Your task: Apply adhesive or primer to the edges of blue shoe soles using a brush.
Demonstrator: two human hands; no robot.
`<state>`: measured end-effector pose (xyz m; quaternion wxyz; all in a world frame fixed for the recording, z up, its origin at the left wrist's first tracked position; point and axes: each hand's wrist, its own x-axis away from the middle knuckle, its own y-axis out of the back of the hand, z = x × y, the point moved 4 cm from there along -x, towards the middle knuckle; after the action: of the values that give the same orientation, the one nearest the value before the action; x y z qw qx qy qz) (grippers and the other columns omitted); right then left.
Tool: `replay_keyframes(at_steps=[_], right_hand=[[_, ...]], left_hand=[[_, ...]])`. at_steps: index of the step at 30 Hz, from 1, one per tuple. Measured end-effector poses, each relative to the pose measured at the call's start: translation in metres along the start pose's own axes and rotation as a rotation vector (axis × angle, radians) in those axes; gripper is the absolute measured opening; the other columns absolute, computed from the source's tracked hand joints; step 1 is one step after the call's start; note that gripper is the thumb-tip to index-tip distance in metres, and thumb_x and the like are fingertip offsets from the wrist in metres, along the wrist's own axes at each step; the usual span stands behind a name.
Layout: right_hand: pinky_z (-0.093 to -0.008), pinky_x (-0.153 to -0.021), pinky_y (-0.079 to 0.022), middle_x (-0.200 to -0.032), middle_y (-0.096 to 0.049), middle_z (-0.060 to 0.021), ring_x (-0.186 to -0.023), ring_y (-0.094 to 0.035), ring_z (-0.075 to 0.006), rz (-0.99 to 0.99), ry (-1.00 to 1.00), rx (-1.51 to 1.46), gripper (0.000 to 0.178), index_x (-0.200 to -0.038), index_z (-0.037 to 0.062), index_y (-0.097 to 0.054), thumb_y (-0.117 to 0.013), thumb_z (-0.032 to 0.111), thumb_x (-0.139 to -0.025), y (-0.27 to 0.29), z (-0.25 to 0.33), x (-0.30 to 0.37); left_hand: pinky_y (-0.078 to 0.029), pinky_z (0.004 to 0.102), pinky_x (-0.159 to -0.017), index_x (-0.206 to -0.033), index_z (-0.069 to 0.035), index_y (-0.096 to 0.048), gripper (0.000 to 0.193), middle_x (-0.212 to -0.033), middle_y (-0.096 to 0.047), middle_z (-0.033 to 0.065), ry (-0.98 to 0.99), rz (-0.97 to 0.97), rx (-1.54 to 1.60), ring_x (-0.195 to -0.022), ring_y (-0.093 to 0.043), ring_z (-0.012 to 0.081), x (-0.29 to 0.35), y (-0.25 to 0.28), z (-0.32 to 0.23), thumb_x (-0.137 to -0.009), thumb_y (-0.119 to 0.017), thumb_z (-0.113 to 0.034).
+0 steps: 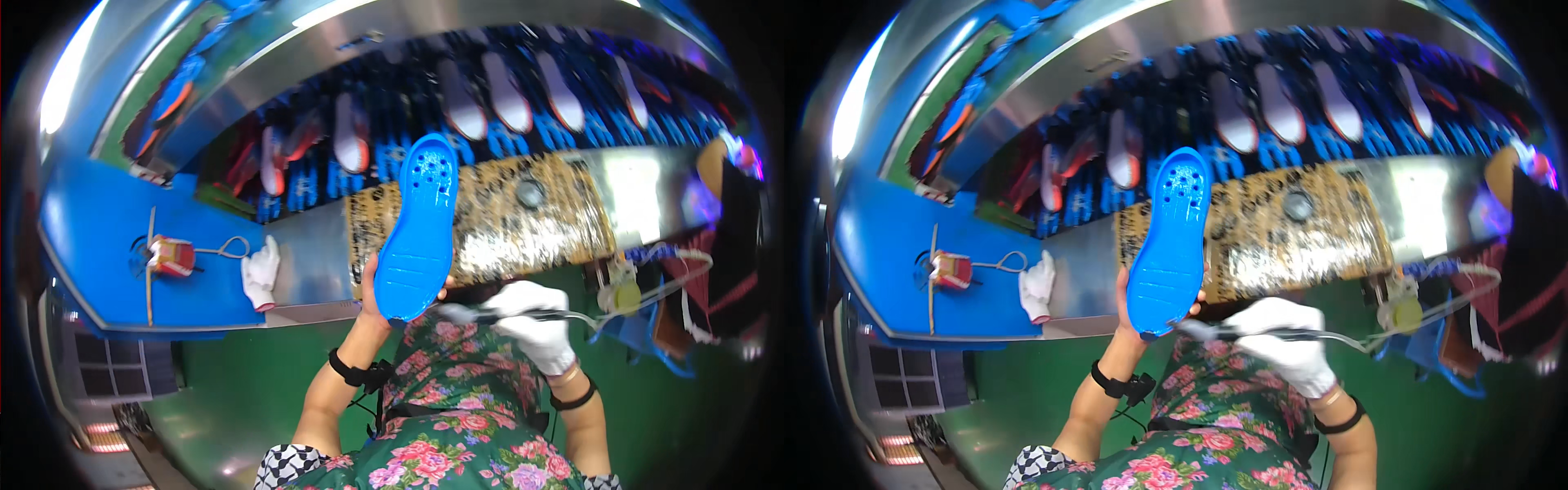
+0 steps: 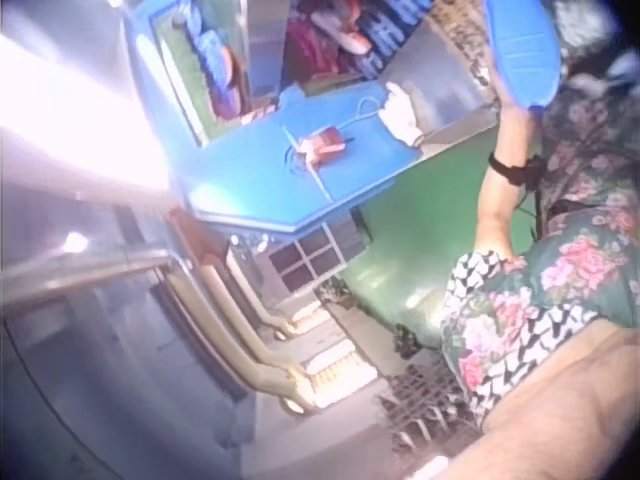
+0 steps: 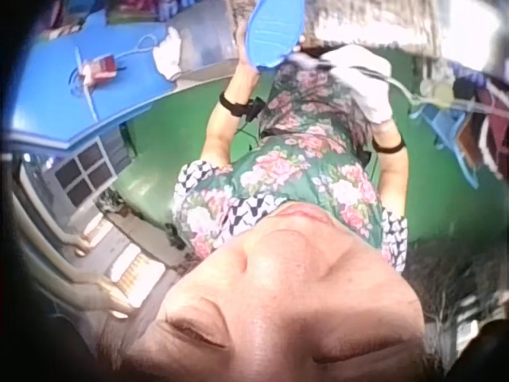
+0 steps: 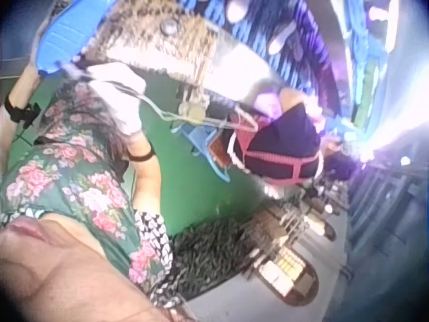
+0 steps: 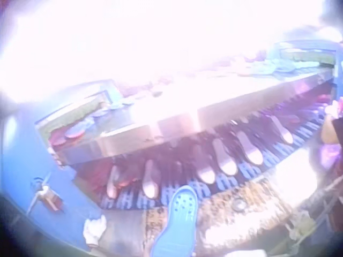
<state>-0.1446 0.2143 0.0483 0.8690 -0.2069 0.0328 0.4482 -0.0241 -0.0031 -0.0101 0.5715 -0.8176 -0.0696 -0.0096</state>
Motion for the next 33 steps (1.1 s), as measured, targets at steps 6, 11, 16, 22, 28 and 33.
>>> replay_keyframes(at_steps=[6, 11, 16, 22, 28, 33], right_hand=[[-0.0276, -0.066, -0.056, -0.098, -0.074, -0.0183, -0.074, -0.068, -0.0188, -0.362, -0.093, -0.418, 0.02, -0.099, -0.0037, -0.073, -0.069, -0.01, -0.08, 0.031, -0.008, -0.003], [-0.0256, -0.064, -0.054, -0.093, -0.074, -0.0134, -0.072, -0.069, -0.0165, -0.432, -0.244, -0.388, 0.018, -0.099, -0.0042, -0.073, -0.071, -0.01, -0.082, 0.021, -0.04, -0.007], [-0.0264, -0.063, -0.055, -0.09, -0.074, -0.0112, -0.069, -0.067, -0.0161, -0.325, -0.312, -0.363, 0.018, -0.101, -0.004, -0.072, -0.072, -0.006, -0.083, -0.008, -0.066, -0.014], [-0.0261, -0.064, -0.054, -0.089, -0.074, -0.0104, -0.069, -0.067, -0.0157, -0.366, -0.33, -0.274, 0.017, -0.1, -0.0034, -0.074, -0.074, -0.004, -0.083, 0.002, -0.084, -0.012], [-0.0271, -0.065, -0.055, -0.089, -0.074, -0.0116, -0.069, -0.067, -0.0175, -0.418, -0.301, -0.343, 0.019, -0.104, -0.0041, -0.073, -0.073, -0.002, -0.085, 0.025, -0.072, -0.015], [-0.0257, -0.066, -0.053, -0.089, -0.074, -0.0096, -0.071, -0.067, -0.0153, -0.556, -0.251, -0.437, 0.018, -0.104, -0.004, -0.074, -0.073, -0.002, -0.087, 0.048, -0.065, -0.011]], left_hand=[[-0.06, 0.0571, -0.089, -0.162, 0.0, -0.012, 0.138, -0.155, -0.033, 0.0336, -0.276, 0.279, -0.283, -0.12, -0.058, 0.0519, 0.038, -0.087, -0.098, -0.069, -0.075, -0.081], [-0.058, 0.0554, -0.095, -0.161, 0.002, -0.011, 0.137, -0.155, -0.028, 0.0381, -0.467, 0.511, -0.337, -0.125, -0.053, 0.0524, 0.027, -0.186, -0.217, -0.071, -0.07, -0.083], [-0.033, 0.0584, -0.121, -0.163, -0.002, -0.005, 0.115, -0.165, -0.014, 0.0313, -0.618, 0.235, 0.225, -0.151, -0.02, 0.0515, -0.026, -0.184, -0.374, -0.091, -0.05, -0.079], [-0.043, 0.0507, -0.114, -0.159, 0.004, -0.021, 0.083, -0.159, -0.034, 0.0282, -0.905, -0.22, -0.264, -0.141, -0.044, 0.0426, -0.045, -0.179, -0.337, -0.1, -0.058, -0.04], [-0.052, 0.0311, -0.091, -0.135, 0.002, -0.061, 0.043, -0.112, -0.068, 0.0102, -1.059, -0.148, -1.111, -0.1, -0.066, 0.0192, -0.153, -0.216, -0.26, -0.093, -0.068, -0.01], [-0.055, 0.0334, -0.087, -0.132, -0.005, -0.066, 0.048, -0.105, -0.069, 0.0098, -1.178, 0.072, -1.652, -0.097, -0.067, 0.0186, -0.273, -0.278, -0.165, -0.086, -0.076, -0.014]])
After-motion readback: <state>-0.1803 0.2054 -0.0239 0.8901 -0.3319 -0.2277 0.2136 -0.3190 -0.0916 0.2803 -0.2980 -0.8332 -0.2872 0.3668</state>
